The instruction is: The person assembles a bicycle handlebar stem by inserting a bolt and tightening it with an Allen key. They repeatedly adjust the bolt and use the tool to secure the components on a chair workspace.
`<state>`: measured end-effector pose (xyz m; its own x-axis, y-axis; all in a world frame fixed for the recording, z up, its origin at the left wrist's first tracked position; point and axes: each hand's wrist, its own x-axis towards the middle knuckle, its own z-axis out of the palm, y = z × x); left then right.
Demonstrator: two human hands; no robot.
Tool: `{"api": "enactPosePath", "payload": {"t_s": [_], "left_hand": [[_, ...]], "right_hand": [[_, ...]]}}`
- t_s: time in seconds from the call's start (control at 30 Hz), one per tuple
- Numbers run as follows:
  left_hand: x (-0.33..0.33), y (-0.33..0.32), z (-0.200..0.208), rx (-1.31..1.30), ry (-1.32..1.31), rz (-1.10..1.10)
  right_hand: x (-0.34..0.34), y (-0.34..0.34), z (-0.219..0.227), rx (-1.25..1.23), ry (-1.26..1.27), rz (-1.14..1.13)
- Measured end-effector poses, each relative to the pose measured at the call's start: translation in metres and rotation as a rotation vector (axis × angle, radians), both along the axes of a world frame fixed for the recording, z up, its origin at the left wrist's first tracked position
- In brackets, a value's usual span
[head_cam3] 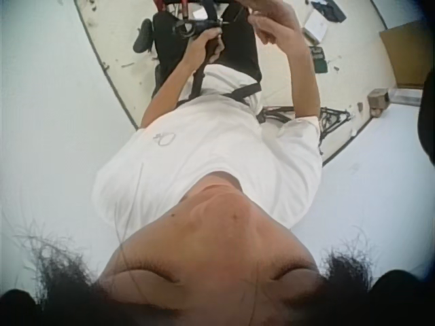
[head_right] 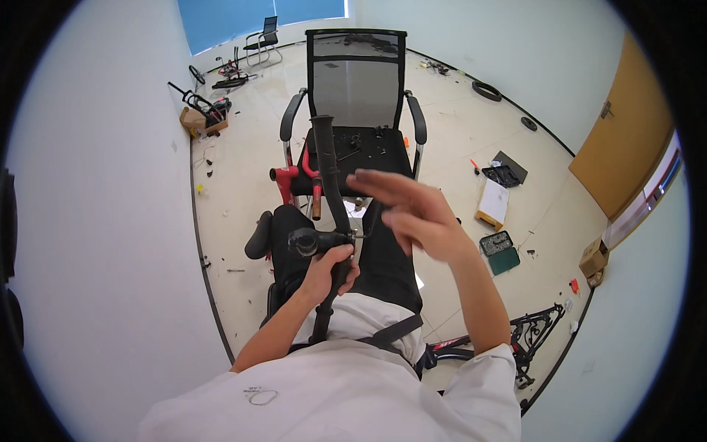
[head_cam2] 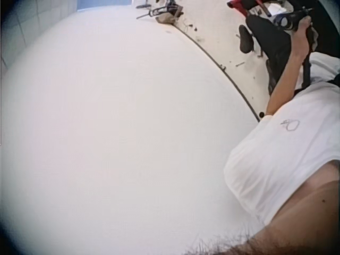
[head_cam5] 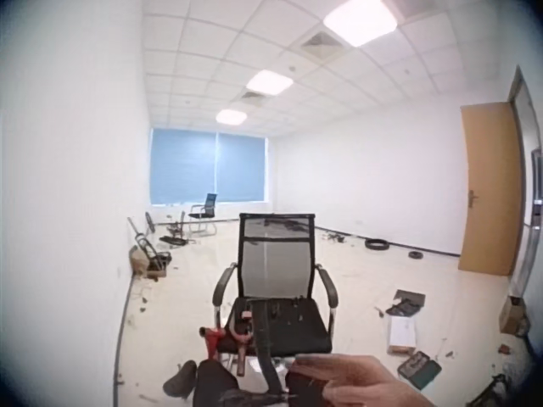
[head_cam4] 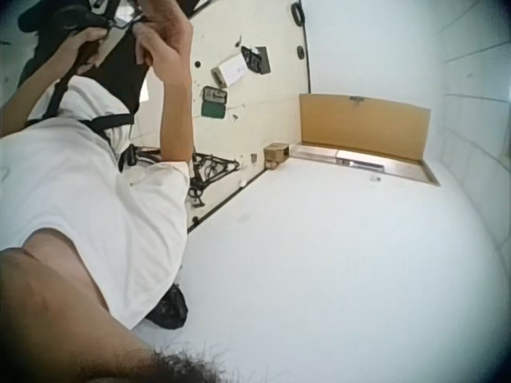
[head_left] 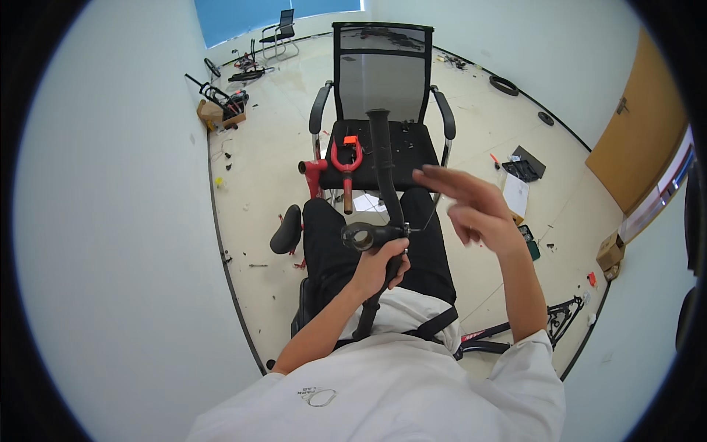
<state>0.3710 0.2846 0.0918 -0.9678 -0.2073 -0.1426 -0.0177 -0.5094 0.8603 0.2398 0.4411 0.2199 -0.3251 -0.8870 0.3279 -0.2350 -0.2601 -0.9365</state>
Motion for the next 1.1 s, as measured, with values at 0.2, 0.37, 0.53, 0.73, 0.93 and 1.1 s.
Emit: {"api": "enactPosePath", "payload": {"t_s": [0.2, 0.37, 0.53, 0.73, 0.93, 1.1], "left_hand": [[0.0, 0.005, 0.001, 0.008, 0.046, -0.019], [0.003, -0.002, -0.005, -0.039, 0.026, 0.027], [0.007, -0.003, -0.002, -0.033, 0.039, 0.088], [0.008, -0.006, 0.001, -0.022, 0.074, 0.124], [0.0, -0.005, 0.001, -0.004, 0.029, 0.093], [0.0, -0.009, -0.006, -0.029, 0.013, 0.083]], "right_hand": [[-0.018, -0.016, -0.086, 0.35, 0.476, -0.14], [0.039, 0.008, -0.08, 0.409, 0.276, -0.115], [0.044, 0.016, -0.064, 0.468, 0.136, -0.005], [0.054, 0.02, -0.031, 0.257, -0.375, 0.153], [0.033, 0.003, -0.035, -0.194, -0.378, 0.277], [0.019, -0.031, 0.02, -0.001, 0.095, -0.094]]}}
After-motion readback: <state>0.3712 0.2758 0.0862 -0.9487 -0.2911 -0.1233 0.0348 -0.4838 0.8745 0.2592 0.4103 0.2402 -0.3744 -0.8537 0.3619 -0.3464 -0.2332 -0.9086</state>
